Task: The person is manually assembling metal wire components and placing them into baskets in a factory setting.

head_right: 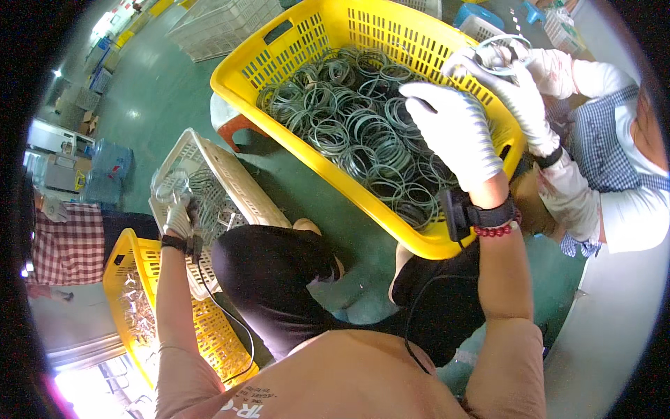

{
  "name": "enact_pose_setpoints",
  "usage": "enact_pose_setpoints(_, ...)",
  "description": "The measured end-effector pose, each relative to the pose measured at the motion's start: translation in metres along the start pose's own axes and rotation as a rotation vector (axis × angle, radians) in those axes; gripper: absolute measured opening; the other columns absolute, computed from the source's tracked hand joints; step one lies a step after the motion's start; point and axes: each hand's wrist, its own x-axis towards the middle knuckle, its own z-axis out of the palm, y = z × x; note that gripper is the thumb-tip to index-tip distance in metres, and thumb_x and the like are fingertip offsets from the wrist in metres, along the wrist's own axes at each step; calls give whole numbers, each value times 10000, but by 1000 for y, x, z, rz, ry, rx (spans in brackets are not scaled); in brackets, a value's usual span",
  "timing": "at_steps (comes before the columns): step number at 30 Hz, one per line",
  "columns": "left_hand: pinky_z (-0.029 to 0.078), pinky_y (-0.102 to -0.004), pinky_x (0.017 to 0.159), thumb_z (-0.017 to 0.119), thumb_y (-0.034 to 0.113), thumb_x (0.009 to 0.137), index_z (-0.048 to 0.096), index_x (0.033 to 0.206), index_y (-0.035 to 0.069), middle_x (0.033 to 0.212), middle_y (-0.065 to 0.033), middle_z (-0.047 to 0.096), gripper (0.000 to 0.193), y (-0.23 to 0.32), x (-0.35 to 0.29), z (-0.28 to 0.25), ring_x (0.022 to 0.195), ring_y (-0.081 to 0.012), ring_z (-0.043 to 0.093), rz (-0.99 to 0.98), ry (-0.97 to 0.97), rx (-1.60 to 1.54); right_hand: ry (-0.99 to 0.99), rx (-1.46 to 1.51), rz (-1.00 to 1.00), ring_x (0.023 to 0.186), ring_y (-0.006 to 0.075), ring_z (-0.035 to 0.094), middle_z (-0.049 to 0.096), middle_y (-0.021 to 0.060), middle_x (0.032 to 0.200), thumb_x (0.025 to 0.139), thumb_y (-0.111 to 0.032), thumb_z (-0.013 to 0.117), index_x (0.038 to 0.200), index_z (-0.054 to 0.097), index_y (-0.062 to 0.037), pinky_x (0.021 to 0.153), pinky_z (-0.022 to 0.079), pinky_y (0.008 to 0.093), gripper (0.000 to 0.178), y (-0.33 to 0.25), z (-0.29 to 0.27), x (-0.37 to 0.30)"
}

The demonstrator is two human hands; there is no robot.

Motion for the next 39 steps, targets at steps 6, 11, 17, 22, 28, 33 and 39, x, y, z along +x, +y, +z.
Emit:
enact_pose_setpoints(6,487,-352,463,689,301,972,699,925,160,734,-45,700,148,-45,100,-53,542,-200,612,-183,144,286,-551,104,204,831,215,685,757,109,961,949,-208,693,1147,716,-4,797,543,313,285,48,71,50)
enact_pose_setpoints(11,559,-462,907,649,249,930,740,1112,100,1097,-250,728,252,-65,177,-171,1117,-417,685,448,157,1946,-550,72,-1,971,265,717,757,166,1097,944,-312,675,1246,701,-21,863,554,377,420,83,212,157)
enact_pose_setpoints(17,538,-515,911,522,186,949,725,1115,51,1176,-256,690,296,-45,130,-78,1044,-437,664,474,270,1583,-700,-332,-115,1028,334,702,737,199,1146,994,-184,498,1232,694,-53,939,527,442,335,153,378,264)
enact_pose_setpoints(22,544,-477,878,629,178,924,731,1073,68,1115,-201,733,212,-32,108,-63,1016,-393,694,329,622,1286,-938,-286,-219,1200,407,636,670,238,1306,931,-27,513,1305,647,-1,1026,493,427,398,281,467,291)
enact_pose_setpoints(28,525,-457,917,754,82,792,717,1159,98,1107,-157,715,370,-55,83,-96,1021,-361,670,831,333,1487,-901,-560,-220,1144,390,672,707,224,1229,938,-114,603,1198,667,31,972,522,444,304,270,482,307)
enact_pose_setpoints(33,529,-475,906,755,87,742,703,1199,100,1115,-149,692,460,-58,76,-39,1056,-365,649,922,273,1461,-967,-768,-155,1261,393,621,661,253,1338,974,-318,537,1309,657,18,1065,466,493,490,234,447,272)
enact_pose_setpoints(39,545,-474,920,770,4,717,659,1292,69,1213,-186,662,590,-87,71,-27,1086,-392,648,632,147,1520,-974,-910,-524,1092,389,694,723,229,1182,934,-310,594,1178,753,-72,966,532,446,376,257,423,263)
